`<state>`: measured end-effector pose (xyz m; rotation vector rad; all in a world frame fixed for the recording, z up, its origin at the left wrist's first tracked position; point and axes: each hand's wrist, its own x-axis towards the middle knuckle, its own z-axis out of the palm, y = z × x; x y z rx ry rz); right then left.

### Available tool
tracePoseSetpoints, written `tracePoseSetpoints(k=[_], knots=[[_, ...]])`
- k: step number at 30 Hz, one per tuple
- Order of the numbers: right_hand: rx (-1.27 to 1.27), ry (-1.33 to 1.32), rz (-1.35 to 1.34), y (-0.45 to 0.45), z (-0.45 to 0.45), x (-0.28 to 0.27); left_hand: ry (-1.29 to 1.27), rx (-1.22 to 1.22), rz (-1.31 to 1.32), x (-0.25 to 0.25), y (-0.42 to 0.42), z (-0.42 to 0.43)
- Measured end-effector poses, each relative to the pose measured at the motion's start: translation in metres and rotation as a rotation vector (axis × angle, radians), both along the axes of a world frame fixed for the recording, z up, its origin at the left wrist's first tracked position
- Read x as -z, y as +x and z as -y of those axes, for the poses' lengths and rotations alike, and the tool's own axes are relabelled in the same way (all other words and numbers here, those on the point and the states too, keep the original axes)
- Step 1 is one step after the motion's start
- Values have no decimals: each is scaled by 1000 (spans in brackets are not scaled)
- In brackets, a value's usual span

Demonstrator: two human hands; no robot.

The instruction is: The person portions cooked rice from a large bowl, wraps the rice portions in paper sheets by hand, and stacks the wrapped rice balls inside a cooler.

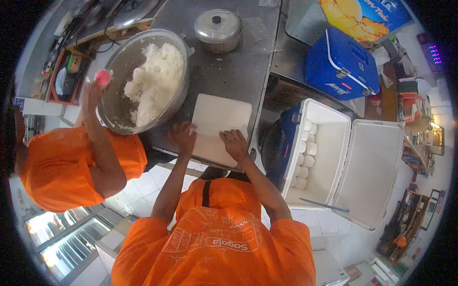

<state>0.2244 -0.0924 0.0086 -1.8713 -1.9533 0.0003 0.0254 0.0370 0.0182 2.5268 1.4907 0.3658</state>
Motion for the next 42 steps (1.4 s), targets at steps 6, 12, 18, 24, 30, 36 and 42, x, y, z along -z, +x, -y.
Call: tracePoseSetpoints(k=[6,12,18,24,30,36,42], knots=[[-21,-34,-115,20,14,-20,7,485,215,-43,50,37],[356,33,-943,11,5,-24,-291,382,417,1,46,40],[452,-318,-646,33,-20,8,-535,80,461,5,32,-11],[131,-137,-345,34,-9,21,-133,590,185,58,13,-11],[-8,195,-279,13,18,11,-14,547,440,25,-5,11],[118,-305,-419,54,-30,29,-781,427,73,15,33,-52],[246,-583,-547,50,-51,-15,-544,151,46,21,43,-41]])
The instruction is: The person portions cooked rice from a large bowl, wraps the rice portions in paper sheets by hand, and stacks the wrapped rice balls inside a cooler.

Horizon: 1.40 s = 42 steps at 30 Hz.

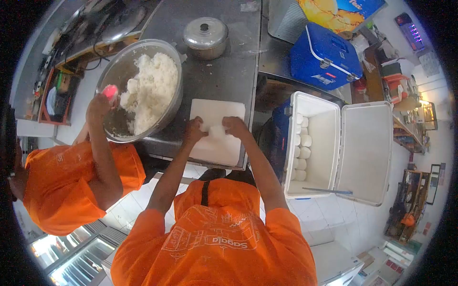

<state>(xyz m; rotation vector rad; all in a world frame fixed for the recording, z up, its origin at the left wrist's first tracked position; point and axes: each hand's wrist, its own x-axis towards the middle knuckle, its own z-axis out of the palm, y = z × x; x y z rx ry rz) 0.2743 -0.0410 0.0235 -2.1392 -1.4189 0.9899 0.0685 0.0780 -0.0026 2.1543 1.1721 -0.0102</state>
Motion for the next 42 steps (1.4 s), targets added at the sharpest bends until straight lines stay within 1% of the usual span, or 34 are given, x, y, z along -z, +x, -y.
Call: tracePoseSetpoints(k=[2,3,5,6,8,9,10,11,12,13,14,15,16,17,18,19,20,21,23,25,27,28,29,30,31,32,33,35,36,38,39,40,41,42], knots=[[-153,274,-110,-6,7,22,247,243,394,21,-7,7],[-148,280,-106,-10,13,19,251,250,396,11,-11,12],[201,312,-885,-21,31,8,-618,-27,670,-19,-21,26],[304,283,-960,-26,39,2,-621,-21,668,-11,-24,32],[387,320,-933,-39,48,-7,-1293,-301,942,12,-33,44],[458,355,-905,-44,54,-12,-1301,-301,929,-2,-24,53],[469,357,-907,-44,58,-17,-1083,-369,943,-33,-5,65],[526,344,-831,-40,61,-23,-859,-426,956,-51,11,69],[585,326,-756,-38,65,-30,-864,-418,950,-39,16,70],[596,331,-753,-36,68,-41,-710,-457,857,-16,24,72],[629,337,-641,-36,70,-54,-556,-489,764,-4,33,73],[666,342,-529,-34,72,-63,-563,-468,760,-15,42,73],[694,354,-521,-31,72,-66,-760,-566,742,-41,54,73],[599,588,-414,-27,73,-67,-964,-658,705,-67,68,76],[500,806,-294,-25,76,-69,-983,-622,684,-91,85,82],[540,808,-273,-22,75,-83,-921,-668,747,-114,105,89],[792,843,-561,-17,69,-107,-856,-716,812,-127,126,96],[1034,870,-859,-7,71,-119,-873,-688,792,-130,142,103],[1096,905,-839,22,84,-96,-852,-549,873,-134,173,116],[1151,939,-834,48,99,-78,-831,-549,798,-137,202,138],[875,712,-444,78,131,-67,-798,-561,930,-147,229,165],[874,675,-519,84,145,-66,-818,-549,923,-151,239,179],[873,637,-592,90,158,-65,-729,-536,972,-146,256,193],[983,839,-812,85,167,-83,-637,-525,1020,-130,270,204],[1086,1041,-1035,80,175,-101,-632,-434,980,-120,279,215],[1132,1045,-851,76,176,-114,-622,-343,943,-106,287,226],[1301,977,-848,85,179,-113,-595,-297,936,-115,292,237],[1200,904,-682,143,215,-51,-545,-204,898,-140,292,256],[1166,820,-487,177,228,-25,-524,-152,862,-155,286,262],[1132,477,-184,243,237,3,-619,-21,1001,-159,269,256],[1123,219,-74,270,241,12,-706,-24,972,-161,255,251],[1018,223,163,292,249,58,-794,-27,947,-161,240,245],[896,232,401,310,256,124,-798,-50,910,-157,227,239],[886,232,388,318,263,182,-800,-81,871,-153,212,233]])
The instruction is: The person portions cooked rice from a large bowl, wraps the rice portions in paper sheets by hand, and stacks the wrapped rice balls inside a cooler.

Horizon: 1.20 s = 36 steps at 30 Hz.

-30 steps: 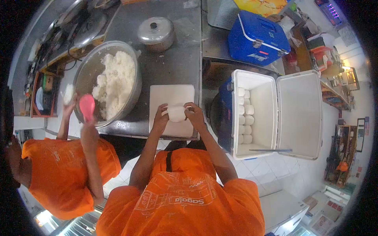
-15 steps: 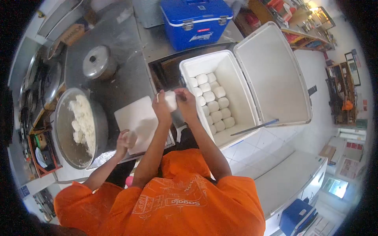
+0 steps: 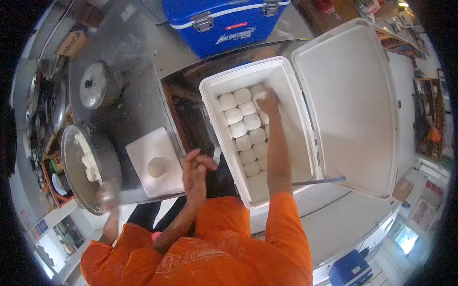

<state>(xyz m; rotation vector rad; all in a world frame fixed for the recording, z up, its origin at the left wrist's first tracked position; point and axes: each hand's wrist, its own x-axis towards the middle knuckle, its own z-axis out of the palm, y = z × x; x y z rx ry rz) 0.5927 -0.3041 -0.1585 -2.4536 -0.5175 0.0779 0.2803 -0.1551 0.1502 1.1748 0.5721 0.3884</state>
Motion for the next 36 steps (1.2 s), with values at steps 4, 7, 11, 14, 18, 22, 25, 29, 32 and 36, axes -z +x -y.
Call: tracePoseSetpoints(k=[4,7,11,14,18,22,25,29,32,36], knots=[[-57,-328,-303,9,3,49,85,-277,-204,43,-112,-38],[-207,-390,238,-8,7,-1,847,-35,-618,82,-198,-72],[85,447,158,-104,-75,-188,1133,191,-721,112,-260,-110],[-384,696,-9,-215,-114,-224,1048,462,-606,131,-289,-131],[-1050,200,-291,-342,-150,-199,162,226,-374,139,-299,-142],[-1206,85,99,-392,-156,-153,92,159,-189,155,-305,-150],[-1232,12,256,-403,-147,-140,1087,290,-344,155,-300,-161],[-1224,-44,249,-407,-145,-141,1186,280,-259,168,-302,-169],[-1144,79,170,-409,-147,-139,1058,202,-206,166,-300,-168],[-1056,25,42,-415,-151,-154,1051,164,-259,164,-289,-173]])
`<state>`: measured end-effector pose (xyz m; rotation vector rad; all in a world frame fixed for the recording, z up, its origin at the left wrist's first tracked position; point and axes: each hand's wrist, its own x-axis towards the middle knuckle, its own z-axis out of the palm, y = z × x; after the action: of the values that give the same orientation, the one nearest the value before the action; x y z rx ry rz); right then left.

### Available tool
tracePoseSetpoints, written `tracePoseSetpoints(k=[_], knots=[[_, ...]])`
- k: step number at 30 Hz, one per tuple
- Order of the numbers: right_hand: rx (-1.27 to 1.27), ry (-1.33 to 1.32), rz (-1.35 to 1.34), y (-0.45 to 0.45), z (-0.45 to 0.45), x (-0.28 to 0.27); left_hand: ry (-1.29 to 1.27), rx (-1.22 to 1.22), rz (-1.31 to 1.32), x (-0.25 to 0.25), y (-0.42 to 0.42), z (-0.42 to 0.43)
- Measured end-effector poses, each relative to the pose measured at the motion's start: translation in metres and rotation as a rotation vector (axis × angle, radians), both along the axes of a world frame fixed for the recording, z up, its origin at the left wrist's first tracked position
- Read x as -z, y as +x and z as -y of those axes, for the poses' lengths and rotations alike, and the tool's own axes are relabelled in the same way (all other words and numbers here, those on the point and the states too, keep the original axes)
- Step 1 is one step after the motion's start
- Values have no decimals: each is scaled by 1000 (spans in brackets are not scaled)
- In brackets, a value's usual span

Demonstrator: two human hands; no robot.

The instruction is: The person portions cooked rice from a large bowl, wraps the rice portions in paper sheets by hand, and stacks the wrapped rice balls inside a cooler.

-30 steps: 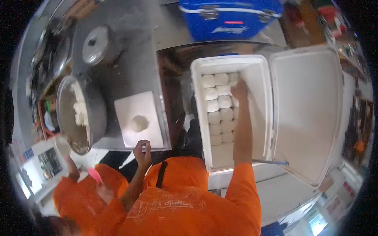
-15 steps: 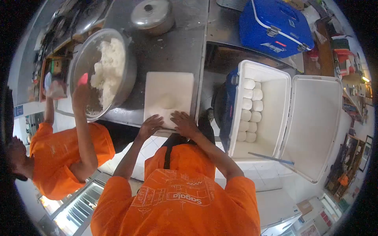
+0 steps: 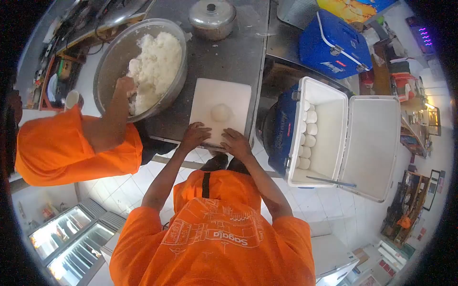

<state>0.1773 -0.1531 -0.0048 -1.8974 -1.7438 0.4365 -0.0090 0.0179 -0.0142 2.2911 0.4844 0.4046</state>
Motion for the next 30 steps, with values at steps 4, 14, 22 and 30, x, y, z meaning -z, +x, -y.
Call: tracePoseSetpoints(k=[4,14,22,30], knots=[[81,-53,17,-4,-6,-15,129,18,-34,-7,15,-5],[214,55,-176,8,-21,-36,49,-63,22,-14,5,-14],[193,-21,-395,17,-41,-44,-173,-149,-54,-35,18,-24],[249,-195,-647,22,-61,-53,-83,-133,34,-26,20,-29]])
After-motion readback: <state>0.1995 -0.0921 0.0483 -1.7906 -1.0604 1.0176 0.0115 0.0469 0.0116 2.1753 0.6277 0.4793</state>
